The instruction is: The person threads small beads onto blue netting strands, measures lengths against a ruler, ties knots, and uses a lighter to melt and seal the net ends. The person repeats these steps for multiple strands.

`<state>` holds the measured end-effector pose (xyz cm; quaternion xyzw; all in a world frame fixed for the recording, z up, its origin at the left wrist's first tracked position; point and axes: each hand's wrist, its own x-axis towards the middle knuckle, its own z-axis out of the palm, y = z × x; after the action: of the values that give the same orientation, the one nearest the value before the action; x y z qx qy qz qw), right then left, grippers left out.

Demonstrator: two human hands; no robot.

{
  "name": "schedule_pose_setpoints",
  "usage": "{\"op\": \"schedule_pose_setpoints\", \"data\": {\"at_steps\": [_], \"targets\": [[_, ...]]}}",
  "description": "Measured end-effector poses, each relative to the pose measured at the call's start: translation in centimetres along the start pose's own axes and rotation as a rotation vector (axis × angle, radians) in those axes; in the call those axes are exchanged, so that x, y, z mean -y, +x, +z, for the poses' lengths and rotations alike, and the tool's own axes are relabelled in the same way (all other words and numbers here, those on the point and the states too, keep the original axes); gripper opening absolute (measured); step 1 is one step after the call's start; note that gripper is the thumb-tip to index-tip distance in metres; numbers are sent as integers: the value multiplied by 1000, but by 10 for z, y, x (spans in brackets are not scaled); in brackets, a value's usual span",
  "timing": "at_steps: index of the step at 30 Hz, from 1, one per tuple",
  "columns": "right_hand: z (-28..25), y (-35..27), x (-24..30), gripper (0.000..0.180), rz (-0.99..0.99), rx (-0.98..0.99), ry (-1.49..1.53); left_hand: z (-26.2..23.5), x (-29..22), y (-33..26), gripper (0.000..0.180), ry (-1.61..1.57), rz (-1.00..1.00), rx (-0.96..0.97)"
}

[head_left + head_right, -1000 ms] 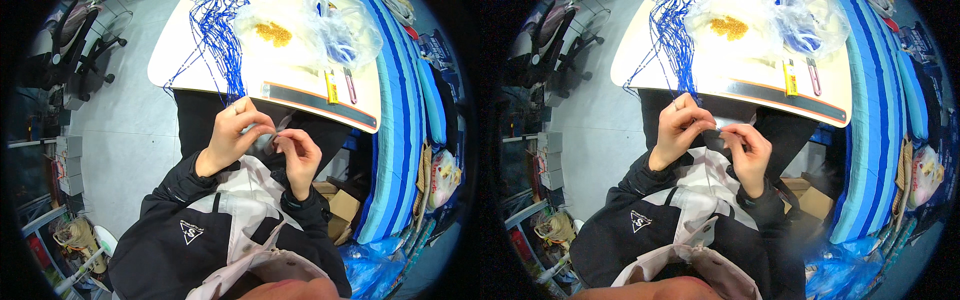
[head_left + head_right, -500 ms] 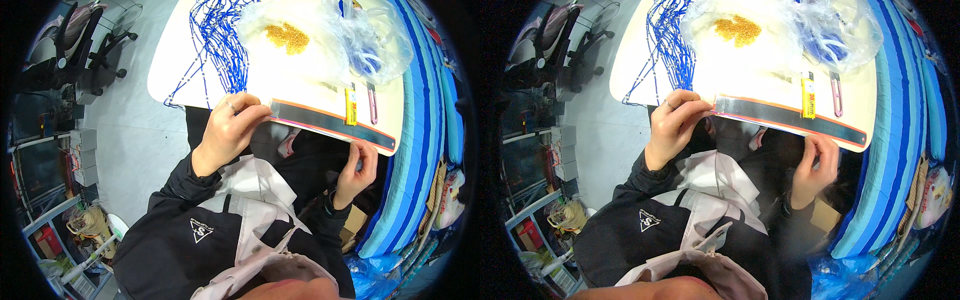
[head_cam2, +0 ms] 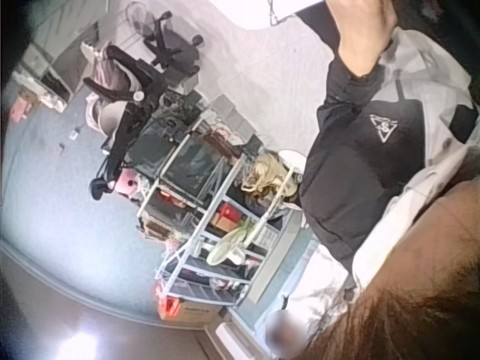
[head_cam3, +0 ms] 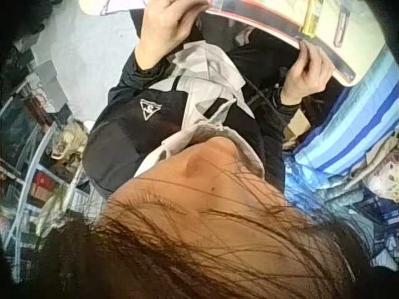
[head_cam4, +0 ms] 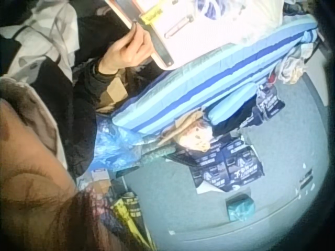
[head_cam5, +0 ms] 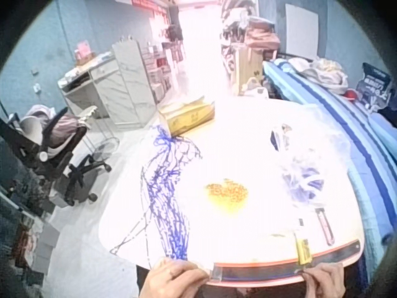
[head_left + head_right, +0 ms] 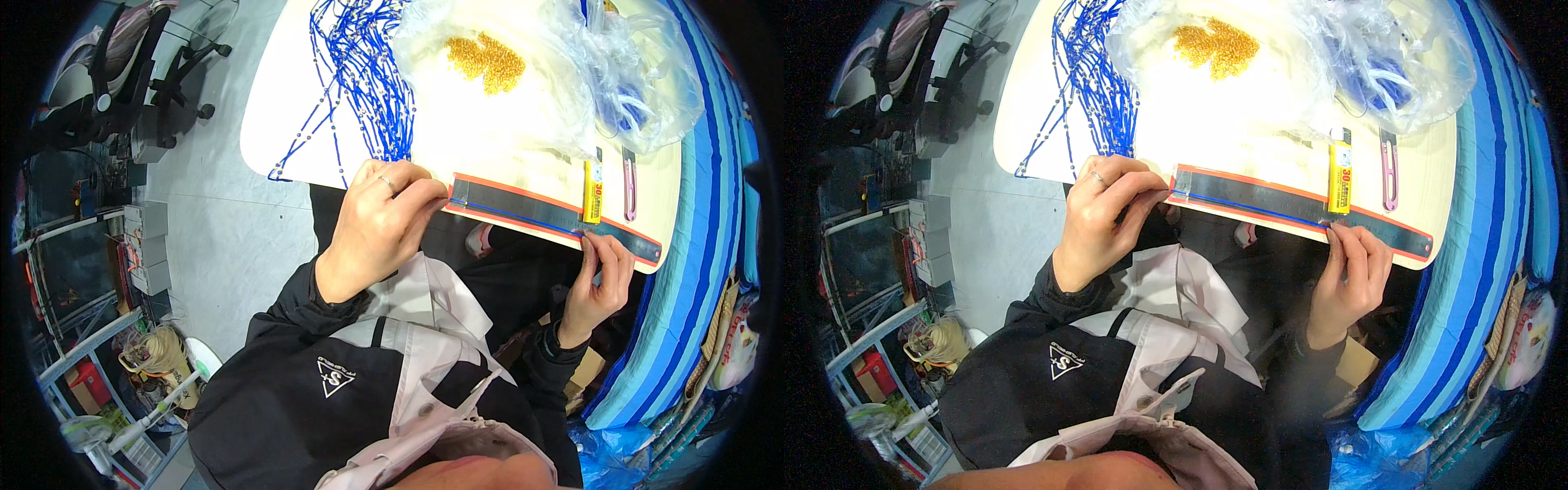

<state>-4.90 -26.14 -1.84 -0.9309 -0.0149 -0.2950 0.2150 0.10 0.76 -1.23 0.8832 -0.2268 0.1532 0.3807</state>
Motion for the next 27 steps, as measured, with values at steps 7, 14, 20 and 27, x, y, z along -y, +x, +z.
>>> {"op": "schedule_pose_setpoints", "data": {"at_steps": [7, 14, 20, 27], "targets": [[-2, 0, -2, 18, 55, 39, 15, -3, -3, 4, 16, 37, -23, 74], [-9, 3, -6, 20, 111, 37, 8, -6, -4, 8, 15, 22, -57, 141], [-17, -2, -15, 20, 156, -30, 36, -5, -6, 8, 14, 39, -56, 138], [-17, -6, -23, 29, -16, -7, 62, -4, -9, 8, 12, 10, -104, 154]]}}
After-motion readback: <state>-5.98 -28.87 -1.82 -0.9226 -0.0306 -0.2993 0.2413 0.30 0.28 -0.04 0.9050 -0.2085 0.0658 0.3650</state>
